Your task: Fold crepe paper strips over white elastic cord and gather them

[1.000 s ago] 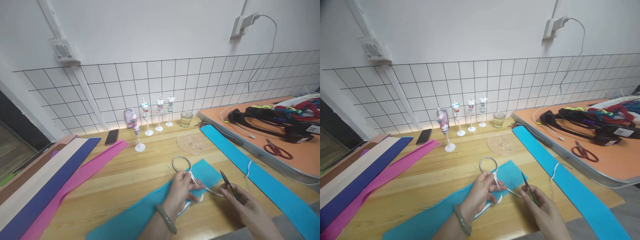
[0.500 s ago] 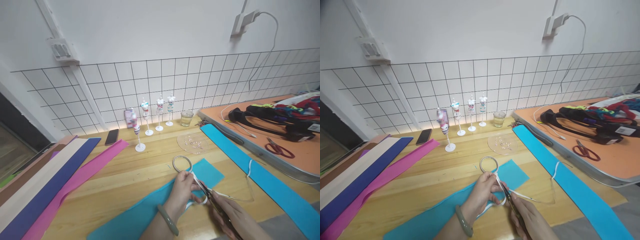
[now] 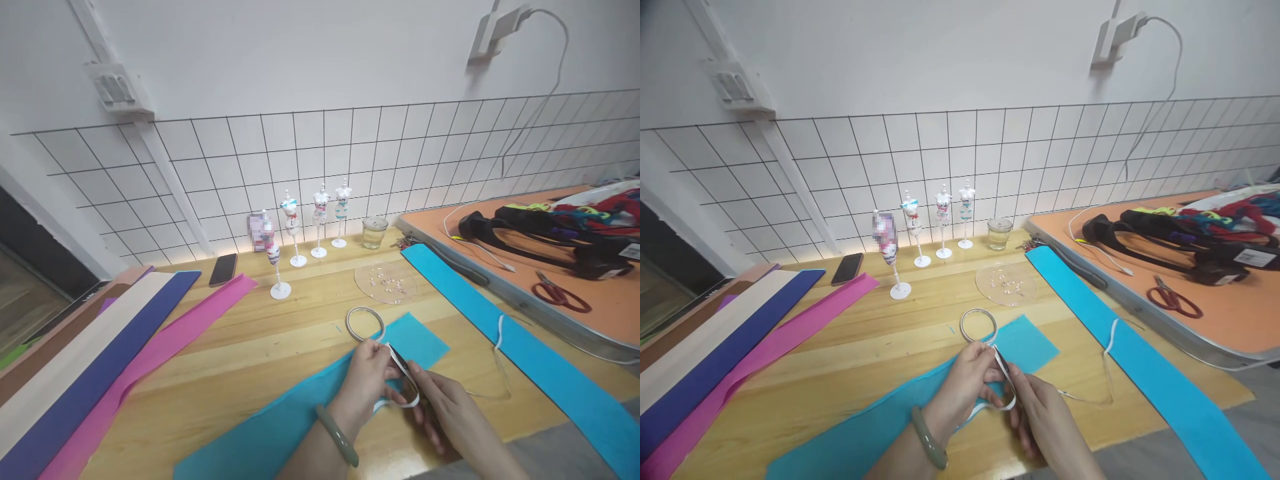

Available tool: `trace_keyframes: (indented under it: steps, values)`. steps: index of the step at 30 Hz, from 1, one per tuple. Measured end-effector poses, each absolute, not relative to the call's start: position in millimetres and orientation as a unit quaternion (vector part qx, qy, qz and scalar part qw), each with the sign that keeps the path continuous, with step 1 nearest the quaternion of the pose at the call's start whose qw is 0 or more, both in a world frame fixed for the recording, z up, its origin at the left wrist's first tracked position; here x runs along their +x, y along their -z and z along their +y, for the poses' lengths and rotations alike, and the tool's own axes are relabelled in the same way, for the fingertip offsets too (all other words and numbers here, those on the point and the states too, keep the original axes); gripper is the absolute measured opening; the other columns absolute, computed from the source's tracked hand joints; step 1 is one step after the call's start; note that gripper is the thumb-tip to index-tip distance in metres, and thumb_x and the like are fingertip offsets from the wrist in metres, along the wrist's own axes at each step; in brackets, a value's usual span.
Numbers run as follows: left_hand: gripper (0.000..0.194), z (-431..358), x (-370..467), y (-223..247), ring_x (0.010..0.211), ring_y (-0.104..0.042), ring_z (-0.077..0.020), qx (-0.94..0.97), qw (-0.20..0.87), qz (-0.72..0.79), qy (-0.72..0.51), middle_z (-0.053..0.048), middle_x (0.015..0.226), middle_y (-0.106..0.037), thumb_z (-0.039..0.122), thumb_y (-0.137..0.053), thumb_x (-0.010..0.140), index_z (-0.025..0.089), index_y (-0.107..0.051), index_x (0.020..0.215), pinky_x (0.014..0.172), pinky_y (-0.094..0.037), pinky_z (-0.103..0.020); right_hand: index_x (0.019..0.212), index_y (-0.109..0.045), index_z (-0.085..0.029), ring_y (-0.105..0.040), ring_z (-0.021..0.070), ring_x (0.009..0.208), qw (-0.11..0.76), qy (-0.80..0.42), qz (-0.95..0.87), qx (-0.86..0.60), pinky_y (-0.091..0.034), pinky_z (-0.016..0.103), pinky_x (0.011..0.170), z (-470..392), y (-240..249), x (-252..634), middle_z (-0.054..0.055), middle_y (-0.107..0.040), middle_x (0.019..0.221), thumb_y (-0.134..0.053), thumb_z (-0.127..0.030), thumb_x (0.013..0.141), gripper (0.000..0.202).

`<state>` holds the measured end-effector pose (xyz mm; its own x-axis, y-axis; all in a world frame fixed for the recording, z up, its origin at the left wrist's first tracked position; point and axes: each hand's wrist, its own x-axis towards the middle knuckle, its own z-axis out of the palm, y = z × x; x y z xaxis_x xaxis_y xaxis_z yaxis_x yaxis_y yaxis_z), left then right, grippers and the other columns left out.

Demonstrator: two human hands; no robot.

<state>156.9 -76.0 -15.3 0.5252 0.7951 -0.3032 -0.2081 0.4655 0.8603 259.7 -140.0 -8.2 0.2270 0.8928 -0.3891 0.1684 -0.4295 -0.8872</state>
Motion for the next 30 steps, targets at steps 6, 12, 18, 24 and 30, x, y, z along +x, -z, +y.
trace_keyframes:
  steps: [6, 12, 18, 24, 30]
  values:
    - [0.029, -76, 158, 17, 0.061, -0.061, -0.0159, 0.410, 0.775, 0.362, -0.317, -0.003, 0.071, -0.056, 0.044, -0.049, 0.075, 0.018, -0.038, 0.083, 0.035, -0.042, -0.018, 0.051, -0.043, -0.019, -0.035, 0.0065, 0.020, 0.389, -0.477, -0.389, -0.686, -0.020, 0.019, 0.028, -139, 10, 259, -0.006, -0.040, 0.031, -0.035, -0.065, 0.076, 0.052]
    - [0.029, -77, 158, 17, 0.059, -0.060, -0.0146, 0.388, 0.786, 0.366, -0.311, -0.003, 0.074, -0.055, 0.040, -0.053, 0.074, 0.018, -0.038, 0.085, 0.036, -0.043, -0.019, 0.055, -0.044, -0.020, -0.035, 0.0077, 0.021, 0.375, -0.468, -0.387, -0.701, -0.016, 0.021, 0.028, -141, 17, 262, -0.006, -0.042, 0.033, -0.033, -0.065, 0.076, 0.051]
    - [0.028, -77, 158, 16, 0.061, -0.060, -0.0148, 0.381, 0.791, 0.365, -0.312, -0.003, 0.076, -0.054, 0.036, -0.055, 0.072, 0.019, -0.037, 0.084, 0.036, -0.044, -0.019, 0.052, -0.041, -0.020, -0.035, 0.0077, 0.022, 0.378, -0.458, -0.392, -0.703, -0.017, 0.021, 0.029, -142, 16, 262, -0.006, -0.041, 0.032, -0.036, -0.065, 0.074, 0.050]
    - [0.029, -77, 158, 16, 0.062, -0.060, -0.0151, 0.383, 0.789, 0.369, -0.307, -0.004, 0.077, -0.055, 0.036, -0.056, 0.071, 0.018, -0.037, 0.084, 0.037, -0.044, -0.020, 0.055, -0.042, -0.020, -0.032, 0.0075, 0.023, 0.383, -0.455, -0.394, -0.701, -0.015, 0.022, 0.031, -143, 15, 261, -0.007, -0.037, 0.031, -0.037, -0.066, 0.073, 0.050]
    - [0.028, -77, 158, 14, 0.066, -0.060, -0.0160, 0.389, 0.786, 0.375, -0.302, -0.005, 0.079, -0.056, 0.037, -0.055, 0.072, 0.018, -0.037, 0.084, 0.037, -0.044, -0.019, 0.055, -0.042, -0.020, -0.024, 0.0061, 0.027, 0.392, -0.433, -0.402, -0.705, -0.012, 0.023, 0.035, -143, 19, 263, -0.008, -0.030, 0.032, -0.039, -0.066, 0.072, 0.049]
